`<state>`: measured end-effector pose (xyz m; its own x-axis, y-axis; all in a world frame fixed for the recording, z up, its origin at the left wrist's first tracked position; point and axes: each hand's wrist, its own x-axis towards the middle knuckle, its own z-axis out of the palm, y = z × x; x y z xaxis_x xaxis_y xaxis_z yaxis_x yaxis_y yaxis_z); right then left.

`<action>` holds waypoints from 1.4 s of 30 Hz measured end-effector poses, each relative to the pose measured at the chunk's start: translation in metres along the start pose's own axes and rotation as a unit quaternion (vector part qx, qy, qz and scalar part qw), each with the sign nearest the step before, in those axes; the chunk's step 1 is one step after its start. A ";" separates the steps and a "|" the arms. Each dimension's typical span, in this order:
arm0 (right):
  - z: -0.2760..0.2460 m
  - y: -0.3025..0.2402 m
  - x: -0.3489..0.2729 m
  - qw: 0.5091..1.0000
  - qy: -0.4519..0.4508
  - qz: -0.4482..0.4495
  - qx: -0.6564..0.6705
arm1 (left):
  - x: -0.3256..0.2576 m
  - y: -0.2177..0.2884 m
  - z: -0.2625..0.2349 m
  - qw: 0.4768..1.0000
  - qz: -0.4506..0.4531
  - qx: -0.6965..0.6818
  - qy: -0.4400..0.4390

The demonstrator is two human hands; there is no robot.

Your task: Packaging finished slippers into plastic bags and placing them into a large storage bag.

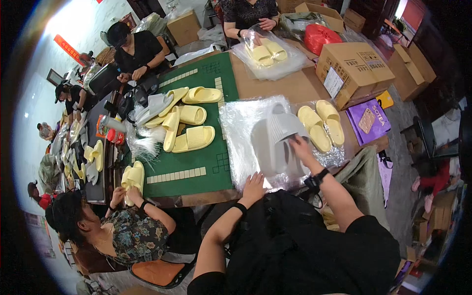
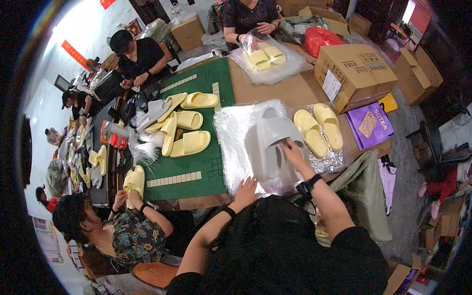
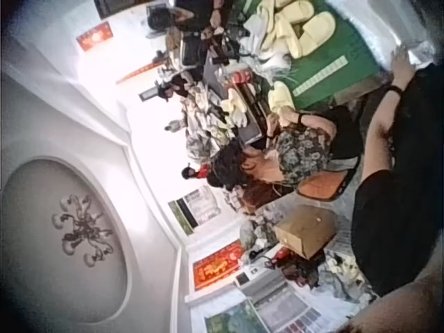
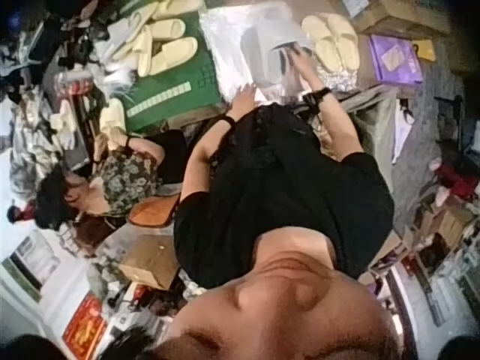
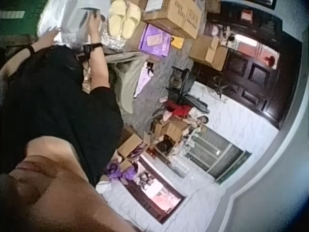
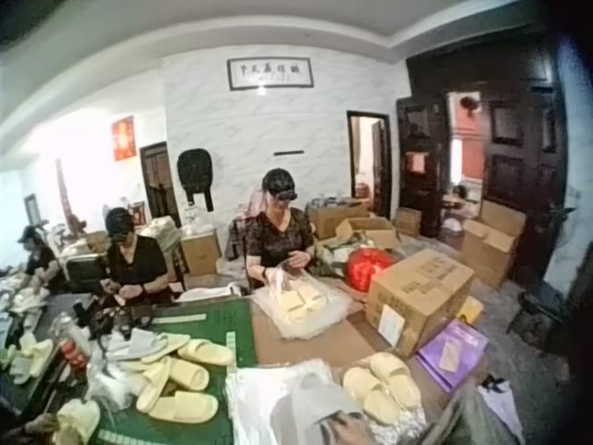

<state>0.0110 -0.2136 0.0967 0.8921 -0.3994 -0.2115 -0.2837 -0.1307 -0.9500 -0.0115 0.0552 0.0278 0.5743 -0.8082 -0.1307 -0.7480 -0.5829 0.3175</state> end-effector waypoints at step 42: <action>-0.020 -0.009 -0.080 0.960 0.084 -0.162 -0.210 | 0.084 0.021 -0.133 0.927 -0.097 -0.164 0.322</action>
<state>-0.0650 -0.1990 0.1269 0.8977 -0.4130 0.1536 -0.1494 -0.6133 -0.7756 0.0654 -0.0138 0.1486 0.8461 -0.4118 0.3385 -0.5289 -0.5693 0.6294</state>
